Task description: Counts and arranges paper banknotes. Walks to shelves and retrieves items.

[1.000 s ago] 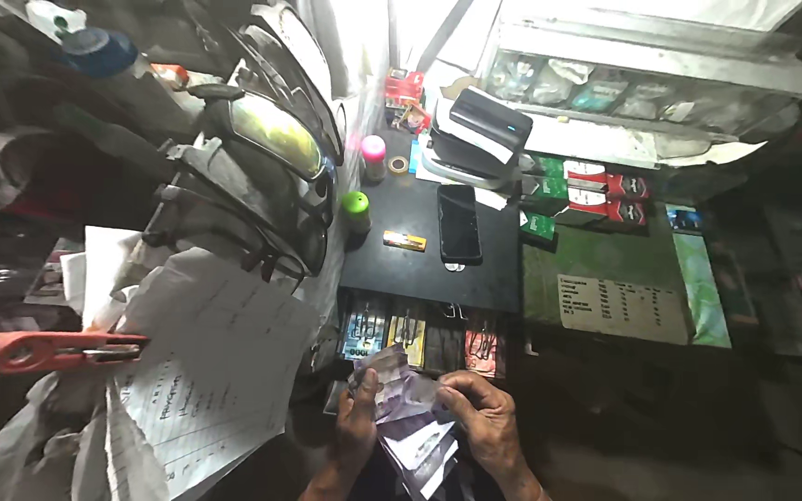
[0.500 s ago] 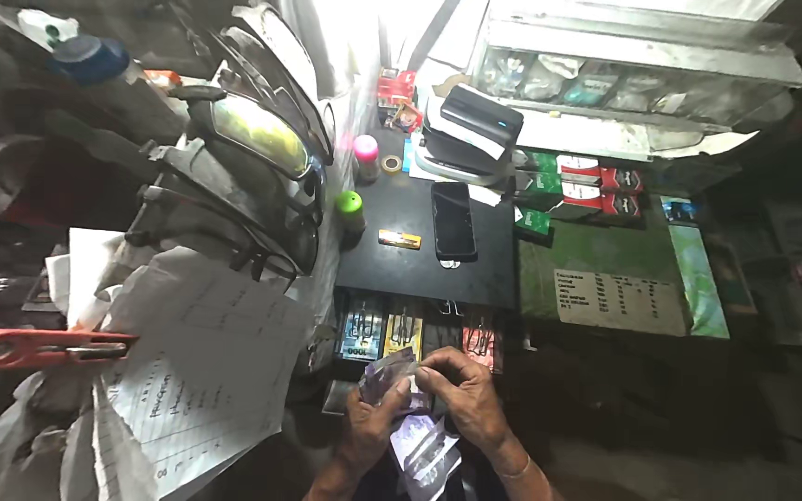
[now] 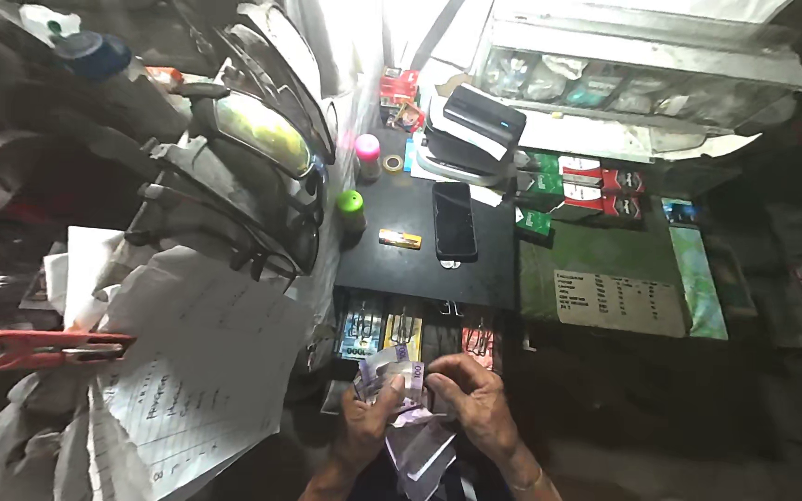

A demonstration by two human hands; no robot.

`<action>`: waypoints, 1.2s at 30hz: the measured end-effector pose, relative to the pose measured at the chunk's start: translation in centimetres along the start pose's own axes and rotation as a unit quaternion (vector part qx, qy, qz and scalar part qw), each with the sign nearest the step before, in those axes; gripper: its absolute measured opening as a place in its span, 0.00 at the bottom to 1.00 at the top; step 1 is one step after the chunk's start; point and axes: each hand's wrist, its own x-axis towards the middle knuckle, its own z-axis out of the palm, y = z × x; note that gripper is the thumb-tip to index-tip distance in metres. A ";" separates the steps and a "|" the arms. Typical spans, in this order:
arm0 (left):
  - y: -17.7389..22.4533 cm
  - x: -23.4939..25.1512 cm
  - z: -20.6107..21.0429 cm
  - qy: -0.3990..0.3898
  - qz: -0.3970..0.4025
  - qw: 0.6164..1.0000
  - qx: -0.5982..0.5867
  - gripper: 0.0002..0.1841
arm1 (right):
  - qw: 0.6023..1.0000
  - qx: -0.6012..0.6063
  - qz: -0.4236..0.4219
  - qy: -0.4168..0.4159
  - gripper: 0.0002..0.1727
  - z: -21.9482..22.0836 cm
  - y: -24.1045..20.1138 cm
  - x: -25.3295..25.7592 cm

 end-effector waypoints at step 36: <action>-0.3 0.4 -0.4 -0.037 0.032 0.999 0.004 0.10 | 0.991 -0.052 -0.098 0.075 0.08 1.0 1.8 0.8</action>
